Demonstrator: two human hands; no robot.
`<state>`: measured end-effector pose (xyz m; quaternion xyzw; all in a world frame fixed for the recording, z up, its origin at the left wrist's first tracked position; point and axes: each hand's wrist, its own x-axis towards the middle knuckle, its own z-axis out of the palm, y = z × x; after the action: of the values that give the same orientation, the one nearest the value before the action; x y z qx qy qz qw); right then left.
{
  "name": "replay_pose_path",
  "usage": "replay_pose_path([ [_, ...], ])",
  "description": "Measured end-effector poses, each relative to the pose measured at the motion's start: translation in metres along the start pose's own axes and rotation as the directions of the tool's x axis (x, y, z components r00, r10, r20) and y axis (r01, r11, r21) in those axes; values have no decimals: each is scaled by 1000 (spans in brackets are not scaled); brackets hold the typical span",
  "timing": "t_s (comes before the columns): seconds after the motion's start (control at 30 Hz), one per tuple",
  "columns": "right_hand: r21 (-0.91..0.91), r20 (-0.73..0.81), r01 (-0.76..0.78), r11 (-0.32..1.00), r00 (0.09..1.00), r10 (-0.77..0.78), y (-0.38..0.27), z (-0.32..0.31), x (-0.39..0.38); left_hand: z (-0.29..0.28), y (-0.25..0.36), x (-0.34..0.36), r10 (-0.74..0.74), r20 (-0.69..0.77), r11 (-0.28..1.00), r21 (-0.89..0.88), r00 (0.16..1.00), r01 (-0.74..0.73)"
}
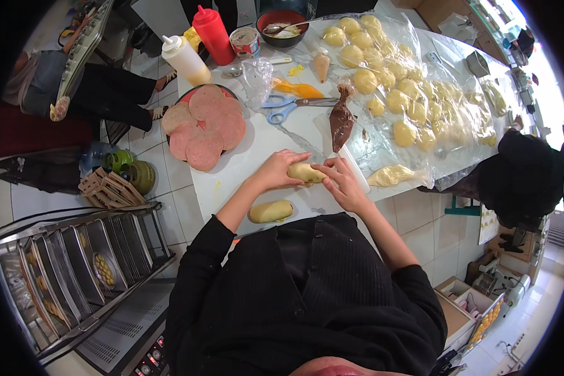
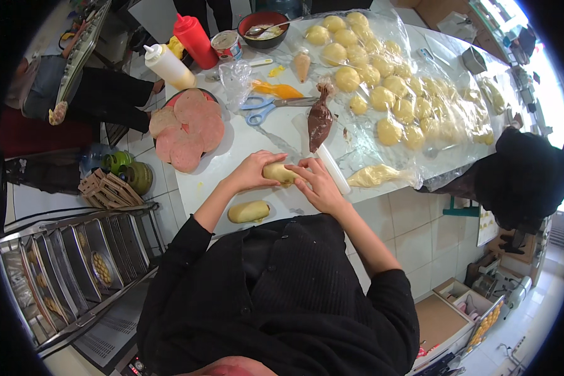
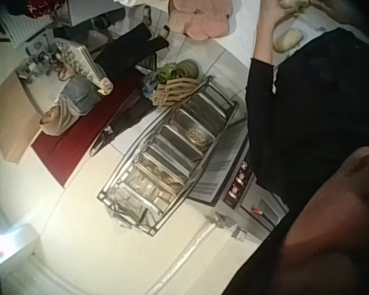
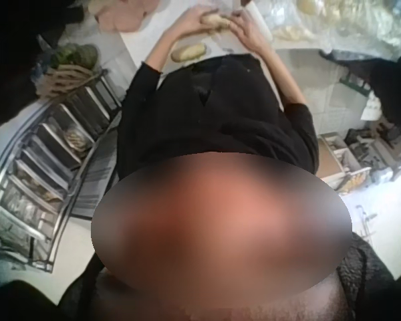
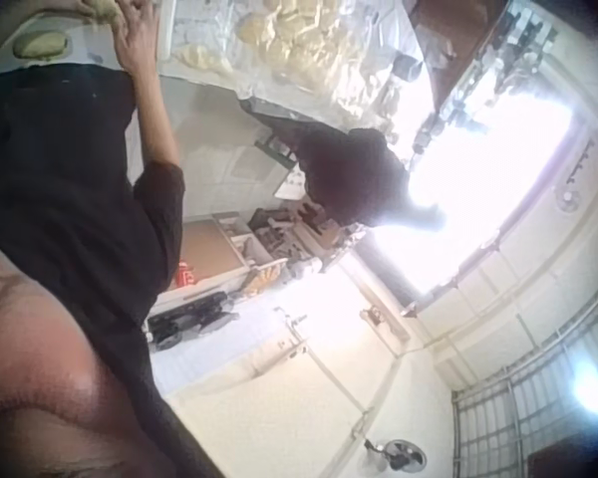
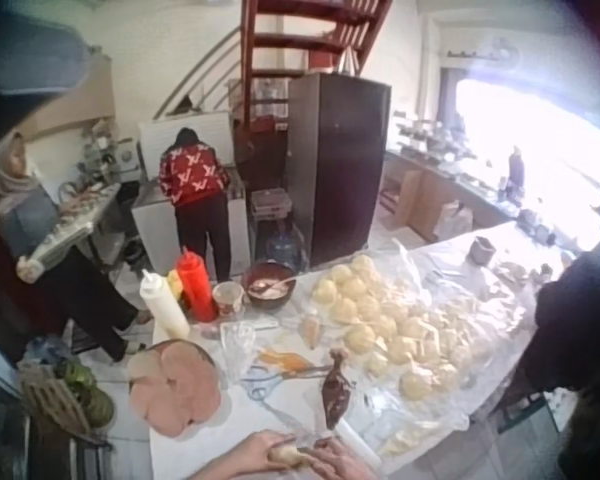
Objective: The person flattens pieces of dough, applies chocolate filling from a piping bag, rolls the dough into cylinders, and places them onto a metal baking tray.
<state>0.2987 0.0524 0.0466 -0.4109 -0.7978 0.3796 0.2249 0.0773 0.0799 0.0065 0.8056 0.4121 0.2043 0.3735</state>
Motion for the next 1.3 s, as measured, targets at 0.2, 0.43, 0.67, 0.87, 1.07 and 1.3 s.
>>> replay_pose_path([
  [0.2, -342, 132, 263, 902, 964, -231, 11, 4, 13, 7, 5, -2, -64, -5, 998, -6, 998, 64],
  [0.43, -486, 205, 338, 806, 941, -270, 15, -11, 10, 10, 5, -3, -49, -39, 999, -20, 998, 49],
  [0.67, -140, 62, 211, 967, 977, -204, 21, -22, 9, 6, 12, -13, -34, -71, 998, 46, 997, 38],
  [0.87, 295, 193, 82, 952, 971, -144, -2, -5, 13, -15, 24, -85, -241, -163, 968, -107, 957, 225],
  [1.07, 151, 368, 259, 954, 881, -298, -38, 42, 19, 11, 26, -140, -324, -175, 946, -44, 930, 321],
  [1.3, -163, 451, 510, 845, 800, -396, -40, 61, 15, 24, 29, -146, -352, -276, 934, -50, 894, 353],
])
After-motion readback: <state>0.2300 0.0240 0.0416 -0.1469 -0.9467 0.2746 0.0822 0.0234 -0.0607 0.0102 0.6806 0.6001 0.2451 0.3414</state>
